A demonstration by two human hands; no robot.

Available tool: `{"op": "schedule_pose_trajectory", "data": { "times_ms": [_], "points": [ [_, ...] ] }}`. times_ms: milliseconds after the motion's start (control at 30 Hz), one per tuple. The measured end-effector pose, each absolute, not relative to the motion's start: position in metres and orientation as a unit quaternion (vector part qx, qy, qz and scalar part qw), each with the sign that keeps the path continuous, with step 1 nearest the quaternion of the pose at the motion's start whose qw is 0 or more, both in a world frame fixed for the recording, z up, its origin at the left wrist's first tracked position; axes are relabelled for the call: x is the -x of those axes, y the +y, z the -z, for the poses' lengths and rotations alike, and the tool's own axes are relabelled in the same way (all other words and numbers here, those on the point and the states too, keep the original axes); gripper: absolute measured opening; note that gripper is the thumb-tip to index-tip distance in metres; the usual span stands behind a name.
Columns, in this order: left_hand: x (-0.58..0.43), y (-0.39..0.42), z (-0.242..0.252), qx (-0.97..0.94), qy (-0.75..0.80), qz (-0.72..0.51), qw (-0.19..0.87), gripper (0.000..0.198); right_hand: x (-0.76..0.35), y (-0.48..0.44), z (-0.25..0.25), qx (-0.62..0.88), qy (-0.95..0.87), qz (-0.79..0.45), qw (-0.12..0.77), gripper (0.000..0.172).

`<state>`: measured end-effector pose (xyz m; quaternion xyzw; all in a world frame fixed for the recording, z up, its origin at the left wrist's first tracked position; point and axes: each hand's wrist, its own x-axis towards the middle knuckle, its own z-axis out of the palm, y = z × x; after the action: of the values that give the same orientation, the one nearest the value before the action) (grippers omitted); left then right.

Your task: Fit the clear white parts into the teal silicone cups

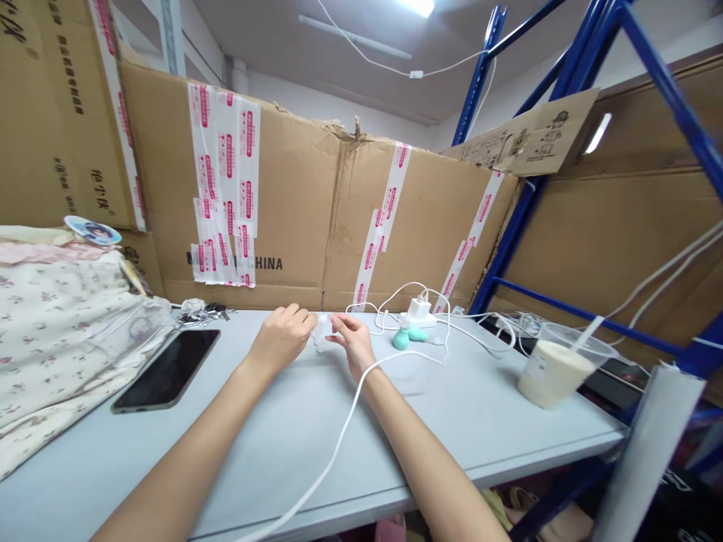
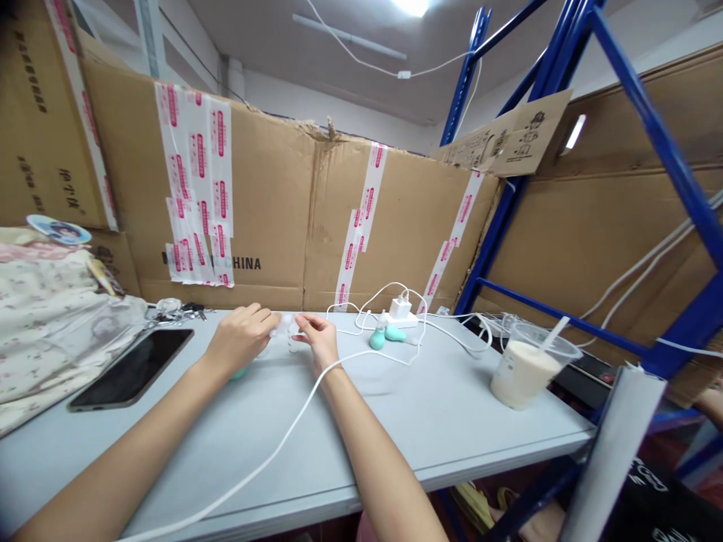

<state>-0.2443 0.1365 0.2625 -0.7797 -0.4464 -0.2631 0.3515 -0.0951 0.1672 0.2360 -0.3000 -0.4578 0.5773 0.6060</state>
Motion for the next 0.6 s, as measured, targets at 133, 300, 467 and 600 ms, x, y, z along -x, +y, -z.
{"op": "schedule_pose_trajectory", "data": {
  "times_ms": [133,300,467,600],
  "points": [
    [0.250,0.138,-0.266,0.775,-0.489,0.241,0.319,0.017,0.089,0.172,-0.240,0.304,-0.449,-0.570,0.618,0.034],
    [0.274,0.146,-0.269,0.711,-0.589,0.270,0.274,0.016,0.085,0.182,-0.236,0.366,-0.643,-0.360,0.568,0.023],
    [0.293,0.153,-0.268,0.651,-0.662,0.285,0.239,0.028,0.102,0.190,-0.222,0.392,-0.870,0.009,0.299,0.009],
    [0.297,0.155,-0.266,0.644,-0.681,0.270,0.220,0.033,0.113,0.196,-0.213,0.396,-0.887,0.100,0.217,0.010]
  ]
}}
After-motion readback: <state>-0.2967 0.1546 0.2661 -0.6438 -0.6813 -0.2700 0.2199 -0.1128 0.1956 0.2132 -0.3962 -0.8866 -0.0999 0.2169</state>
